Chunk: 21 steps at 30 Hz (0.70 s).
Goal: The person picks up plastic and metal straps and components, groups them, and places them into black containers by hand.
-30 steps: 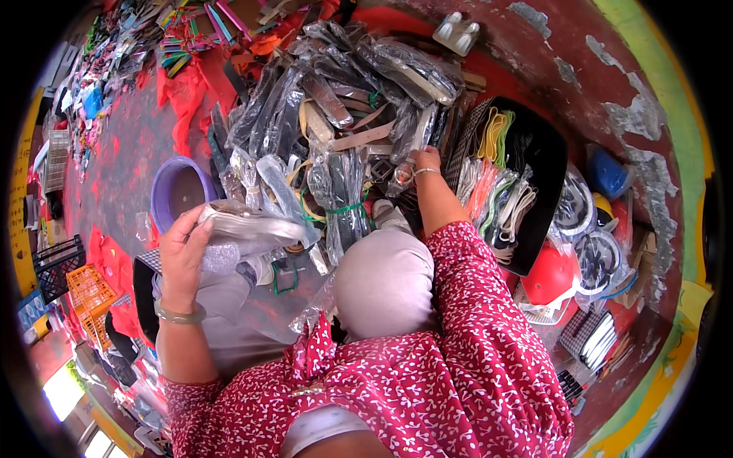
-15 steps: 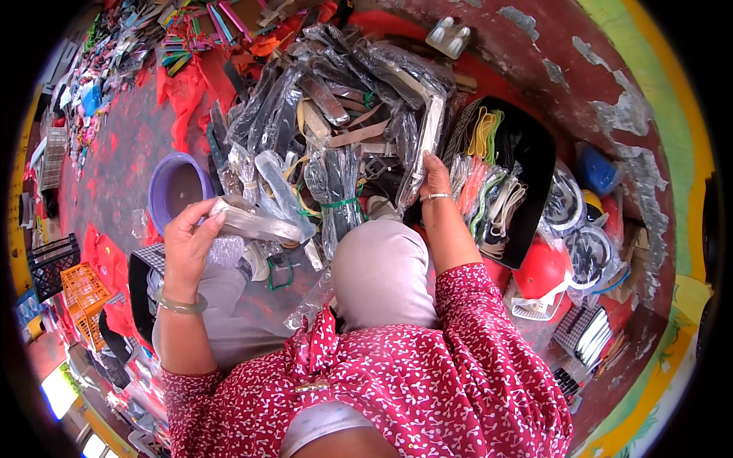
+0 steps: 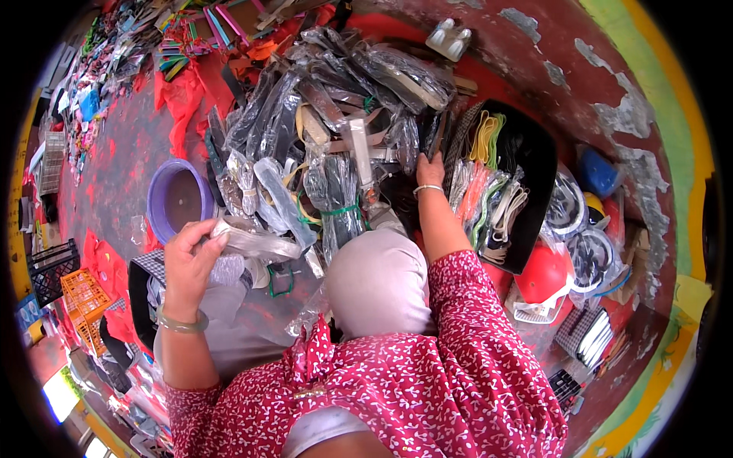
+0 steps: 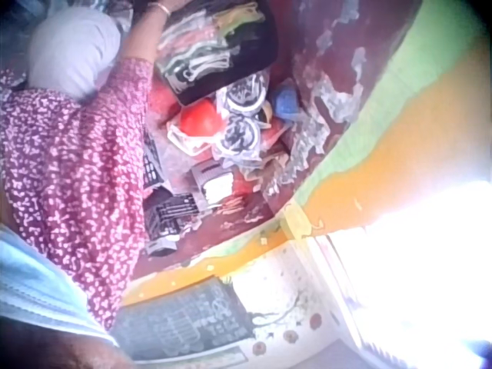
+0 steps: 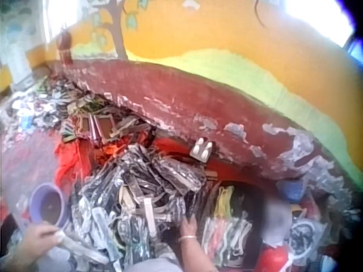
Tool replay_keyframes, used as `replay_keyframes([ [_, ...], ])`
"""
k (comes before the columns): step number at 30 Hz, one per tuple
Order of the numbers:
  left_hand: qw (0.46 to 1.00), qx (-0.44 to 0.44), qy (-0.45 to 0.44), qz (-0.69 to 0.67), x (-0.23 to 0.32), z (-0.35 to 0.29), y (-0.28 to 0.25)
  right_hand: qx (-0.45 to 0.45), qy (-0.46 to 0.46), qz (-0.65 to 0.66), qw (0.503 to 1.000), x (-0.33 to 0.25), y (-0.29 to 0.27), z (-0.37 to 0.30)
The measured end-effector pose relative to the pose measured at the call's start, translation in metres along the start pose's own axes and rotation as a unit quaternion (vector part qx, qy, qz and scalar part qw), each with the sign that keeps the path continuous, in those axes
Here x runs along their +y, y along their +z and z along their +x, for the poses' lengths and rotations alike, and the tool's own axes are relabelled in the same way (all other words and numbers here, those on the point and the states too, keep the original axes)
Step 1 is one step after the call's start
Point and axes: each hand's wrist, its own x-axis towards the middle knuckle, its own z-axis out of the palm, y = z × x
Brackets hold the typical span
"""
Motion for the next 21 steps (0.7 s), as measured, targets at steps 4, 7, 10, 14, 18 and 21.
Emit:
replay_keyframes([
  [4,1.0,0.003,-0.012,0.007,0.001,-0.001,0.001,-0.005,0.066,-0.104,0.992,0.039,0.022,0.024],
  [7,1.0,-0.008,-0.008,0.011,0.002,0.007,0.003,-0.054,0.097,-0.15,0.982,0.074,0.048,0.046],
  [10,1.0,0.003,-0.017,0.006,0.001,0.001,0.006,-0.247,0.121,-0.177,0.945,0.034,0.024,0.042],
  [14,1.0,-0.019,-0.001,-0.002,0.007,0.009,0.009,-0.278,-0.084,-0.334,0.897,0.056,0.048,0.034],
  [18,0.999,-0.029,0.019,0.007,0.01,0.009,0.014,-0.17,-0.169,-0.291,0.926,0.026,0.034,-0.005],
  [21,1.0,-0.027,0.006,0.013,0.015,0.001,0.018,-0.22,-0.086,-0.144,0.961,-0.027,-0.015,-0.033],
])
